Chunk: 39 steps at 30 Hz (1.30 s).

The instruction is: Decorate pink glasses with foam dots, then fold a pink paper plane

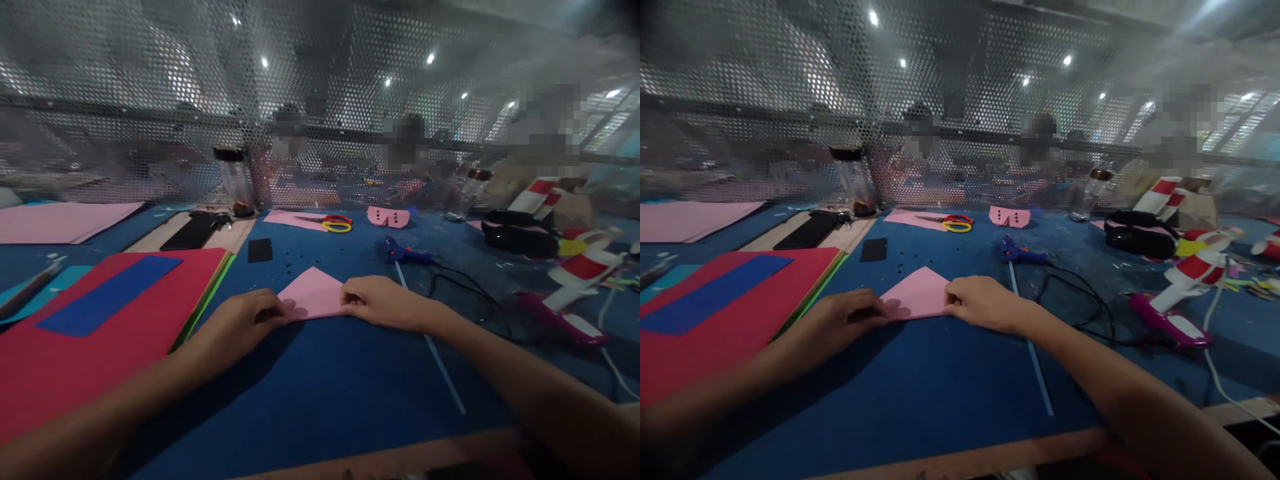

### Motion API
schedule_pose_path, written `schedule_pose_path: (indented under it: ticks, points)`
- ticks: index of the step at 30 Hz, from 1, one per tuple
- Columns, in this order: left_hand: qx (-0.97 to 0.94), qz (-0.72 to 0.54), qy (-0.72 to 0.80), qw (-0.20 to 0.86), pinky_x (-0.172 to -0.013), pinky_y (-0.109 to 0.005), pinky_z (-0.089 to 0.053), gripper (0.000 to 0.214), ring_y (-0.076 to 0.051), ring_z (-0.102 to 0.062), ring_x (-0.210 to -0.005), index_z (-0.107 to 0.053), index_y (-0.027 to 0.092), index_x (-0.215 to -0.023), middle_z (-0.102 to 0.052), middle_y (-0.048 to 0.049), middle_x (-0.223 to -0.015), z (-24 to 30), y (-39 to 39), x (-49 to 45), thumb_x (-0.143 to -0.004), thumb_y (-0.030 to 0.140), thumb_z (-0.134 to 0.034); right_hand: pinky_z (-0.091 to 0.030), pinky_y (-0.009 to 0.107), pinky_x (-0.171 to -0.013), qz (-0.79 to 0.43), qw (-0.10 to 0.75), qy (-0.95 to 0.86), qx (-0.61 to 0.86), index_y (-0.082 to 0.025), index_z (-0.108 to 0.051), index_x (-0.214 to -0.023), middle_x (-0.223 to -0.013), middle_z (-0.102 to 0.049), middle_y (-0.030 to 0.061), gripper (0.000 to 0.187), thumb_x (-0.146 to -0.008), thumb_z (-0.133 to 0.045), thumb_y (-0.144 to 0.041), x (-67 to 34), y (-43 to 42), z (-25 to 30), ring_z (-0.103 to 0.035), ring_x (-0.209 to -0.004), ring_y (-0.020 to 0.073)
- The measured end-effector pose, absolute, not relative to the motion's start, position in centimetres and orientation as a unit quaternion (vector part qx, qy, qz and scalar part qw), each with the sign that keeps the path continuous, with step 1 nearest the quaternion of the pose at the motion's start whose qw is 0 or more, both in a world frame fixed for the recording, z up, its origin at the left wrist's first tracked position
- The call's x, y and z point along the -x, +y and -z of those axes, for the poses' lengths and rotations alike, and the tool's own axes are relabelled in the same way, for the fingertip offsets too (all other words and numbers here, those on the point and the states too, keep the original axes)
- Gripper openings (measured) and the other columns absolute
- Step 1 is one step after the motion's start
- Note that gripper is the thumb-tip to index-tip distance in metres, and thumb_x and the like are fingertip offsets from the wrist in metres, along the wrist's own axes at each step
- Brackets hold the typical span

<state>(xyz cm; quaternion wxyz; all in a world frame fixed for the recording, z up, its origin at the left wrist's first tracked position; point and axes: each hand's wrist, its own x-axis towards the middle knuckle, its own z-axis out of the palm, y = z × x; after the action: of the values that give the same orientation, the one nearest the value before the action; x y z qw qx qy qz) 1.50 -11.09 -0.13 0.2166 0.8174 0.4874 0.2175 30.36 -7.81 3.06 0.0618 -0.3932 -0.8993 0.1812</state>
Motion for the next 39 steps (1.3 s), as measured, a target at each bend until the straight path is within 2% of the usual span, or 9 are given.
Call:
schedule_pose_path:
  ticks: [7,13,20,29,39]
  points:
    - [-0.790,-0.184,0.544,0.213,-0.064,-0.027,-0.044,0.033,-0.019,-0.064,-0.073,-0.073,0.020,-0.084,-0.072,-0.0036,-0.081,-0.6,-11.0,-1.6,-0.089,0.051,-0.061,-0.039,0.027,-0.069,-0.187,0.040,-0.891,0.413,-0.017,-0.067,-0.091,-0.096,-0.072,0.0071,0.016,-0.094,-0.061,-0.032,-30.4,-7.8,-3.4,-0.063,-0.084,0.0190]
    - [-0.788,-0.175,0.550,0.215,-0.062,-0.028,-0.041,0.035,-0.018,-0.062,-0.071,-0.072,0.021,-0.086,-0.071,-0.0030,-0.080,-0.7,-10.9,-1.6,-0.087,0.054,-0.061,-0.039,0.028,-0.070,-0.187,0.040,-0.893,0.407,-0.017,-0.068,-0.092,-0.097,-0.072,0.0073,0.018,-0.094,-0.060,-0.033,-30.6,-7.7,-3.3,-0.063,-0.085,0.0191]
    - [-0.793,-0.158,0.558,0.186,-0.059,-0.028,-0.038,0.034,-0.019,-0.060,-0.068,-0.073,0.021,-0.090,-0.069,-0.0031,-0.078,-0.9,-11.0,-1.4,-0.088,0.051,-0.057,-0.037,0.027,-0.067,-0.181,0.036,-0.891,0.415,-0.018,-0.068,-0.092,-0.096,-0.073,0.0068,0.019,-0.094,-0.060,-0.035,-30.8,-7.7,-3.3,-0.062,-0.083,0.0191]
    - [-0.789,-0.147,0.565,0.191,-0.065,-0.029,-0.043,0.030,-0.021,-0.065,-0.077,-0.071,0.022,-0.089,-0.073,-0.0035,-0.086,-1.2,-11.0,-1.5,-0.088,0.050,-0.057,-0.036,0.026,-0.066,-0.185,0.035,-0.892,0.412,-0.019,-0.069,-0.092,-0.095,-0.074,0.0054,0.018,-0.092,-0.062,-0.036,-31.4,-7.3,-3.2,-0.064,-0.084,0.0192]
    - [-0.789,-0.151,0.562,0.197,-0.061,-0.027,-0.040,0.031,-0.020,-0.062,-0.072,-0.071,0.022,-0.089,-0.072,-0.0034,-0.082,-1.1,-11.0,-1.4,-0.088,0.050,-0.056,-0.034,0.027,-0.063,-0.192,0.029,-0.892,0.409,-0.019,-0.069,-0.090,-0.092,-0.072,0.0043,0.020,-0.091,-0.062,-0.038,-32.2,-6.7,-3.0,-0.061,-0.079,0.0175]
